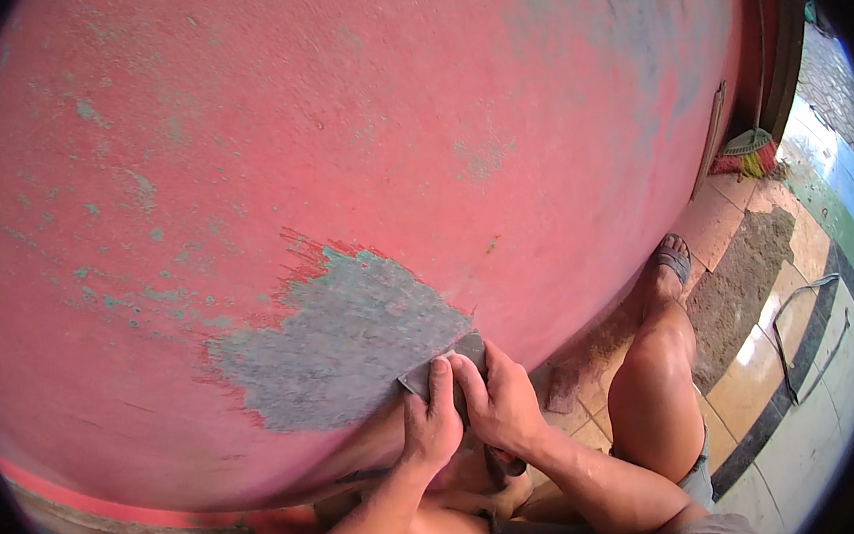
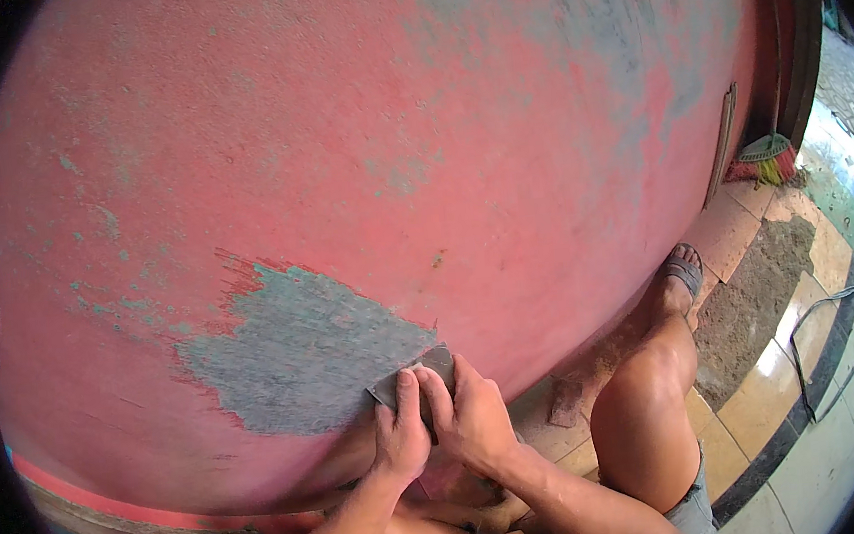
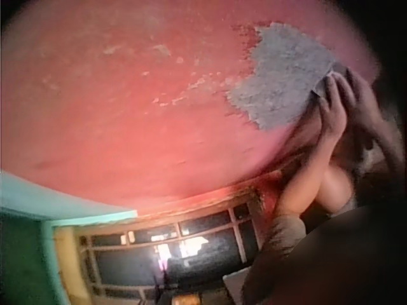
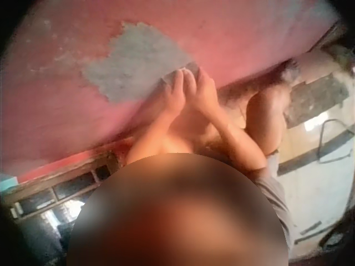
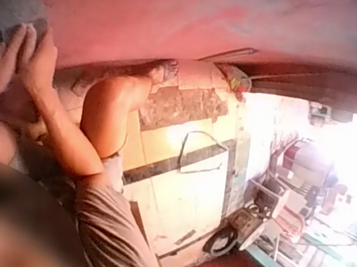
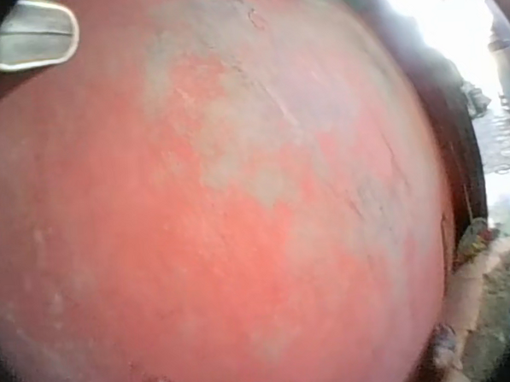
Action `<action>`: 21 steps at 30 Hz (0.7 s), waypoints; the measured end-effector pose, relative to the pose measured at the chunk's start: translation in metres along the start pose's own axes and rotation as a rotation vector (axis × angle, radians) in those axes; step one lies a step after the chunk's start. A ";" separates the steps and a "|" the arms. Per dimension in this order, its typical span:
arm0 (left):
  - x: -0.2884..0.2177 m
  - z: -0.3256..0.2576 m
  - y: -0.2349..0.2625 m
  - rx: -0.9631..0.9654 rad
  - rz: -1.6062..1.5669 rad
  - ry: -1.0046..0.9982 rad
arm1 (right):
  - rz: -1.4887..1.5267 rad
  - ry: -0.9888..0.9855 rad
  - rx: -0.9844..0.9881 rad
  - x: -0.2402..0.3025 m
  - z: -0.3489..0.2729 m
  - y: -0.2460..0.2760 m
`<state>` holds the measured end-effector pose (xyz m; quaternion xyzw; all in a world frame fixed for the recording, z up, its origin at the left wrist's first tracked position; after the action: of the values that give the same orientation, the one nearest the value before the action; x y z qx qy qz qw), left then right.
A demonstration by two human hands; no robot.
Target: The person scrapes old paint from a pink wall using a putty knife.
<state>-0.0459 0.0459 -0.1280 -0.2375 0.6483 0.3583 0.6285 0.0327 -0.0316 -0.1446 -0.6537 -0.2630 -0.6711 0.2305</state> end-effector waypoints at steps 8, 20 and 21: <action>-0.018 -0.003 0.002 0.020 0.158 -0.026 | 0.118 0.034 -0.063 -0.008 -0.001 -0.012; 0.007 0.004 0.006 0.098 0.148 -0.013 | 0.115 -0.009 -0.155 -0.021 -0.003 -0.019; 0.007 0.004 0.007 0.106 0.154 -0.037 | 0.099 -0.005 -0.155 -0.020 -0.003 -0.018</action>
<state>-0.0495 0.0539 -0.1338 -0.1469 0.6710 0.3750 0.6225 0.0191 -0.0203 -0.1656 -0.6834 -0.1783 -0.6756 0.2112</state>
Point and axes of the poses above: each hand's wrist, its own z-axis towards the middle knuckle, its own y-axis out of the back of the hand, x = y × z, the point moved 1 cm from there along z, towards the middle knuckle, and after that the axes turned 10 degrees about -z, right-handed, at the moved point
